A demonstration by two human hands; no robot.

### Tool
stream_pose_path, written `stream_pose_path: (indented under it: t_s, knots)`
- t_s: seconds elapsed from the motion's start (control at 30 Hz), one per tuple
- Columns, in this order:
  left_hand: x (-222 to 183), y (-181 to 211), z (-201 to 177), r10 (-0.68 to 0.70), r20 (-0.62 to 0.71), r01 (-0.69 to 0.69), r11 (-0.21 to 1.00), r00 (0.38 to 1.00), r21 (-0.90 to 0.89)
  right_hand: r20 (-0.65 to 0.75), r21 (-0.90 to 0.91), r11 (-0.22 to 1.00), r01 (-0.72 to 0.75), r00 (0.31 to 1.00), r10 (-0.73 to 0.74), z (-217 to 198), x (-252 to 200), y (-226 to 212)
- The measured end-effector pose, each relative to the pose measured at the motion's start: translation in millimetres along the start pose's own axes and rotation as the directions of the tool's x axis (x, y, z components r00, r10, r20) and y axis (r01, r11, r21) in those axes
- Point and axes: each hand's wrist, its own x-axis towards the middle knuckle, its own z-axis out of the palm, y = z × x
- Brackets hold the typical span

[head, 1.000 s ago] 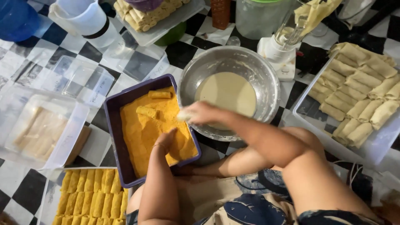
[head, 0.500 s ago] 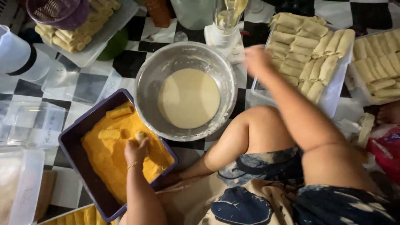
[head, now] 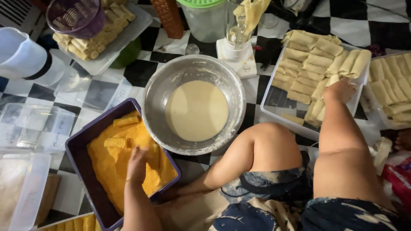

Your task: A person is breading rolls by dipping them into a liquid batter and then coating them with yellow breadcrumbs.

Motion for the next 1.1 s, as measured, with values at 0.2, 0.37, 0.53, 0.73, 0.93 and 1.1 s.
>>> stream_pose_path:
  t_s: [0.2, 0.37, 0.53, 0.73, 0.93, 1.1]
  knots:
    - [11, -5, 13, -0.108, -0.009, 0.086, 0.740, 0.994, 0.667, 0.049, 0.754, 0.657, 0.000, 0.997, -0.055, 7, -9, -36]
    - [21, -18, 6, 0.104, -0.181, 0.073, 0.641, 0.978, 0.764, 0.332, 0.922, 0.011, -0.387, 0.775, -0.538, -23, -97, -170]
    - [1, 1, -3, 0.147, -0.039, -0.144, 0.988, 0.988, 0.055, 0.340, 0.862, 0.455, 0.224, 0.410, -0.846, 2, -222, -292]
    - [11, -19, -20, -0.189, 0.023, 0.108, 0.654, 0.982, 0.749, 0.356, 0.158, 0.385, 0.909, 0.311, -0.881, 103, -297, -338]
    - [34, -28, -15, 0.000, -0.183, 0.001, 1.000, 0.983, 0.004, 0.426, 0.187, 0.454, 0.871, 0.344, -0.837, 110, -305, -341]
    - [75, -37, -24, 0.220, -0.377, -0.343, 0.891, 0.900, -0.298, 0.619, 0.756, 0.654, -0.011, 0.336, -0.710, 117, -279, -336]
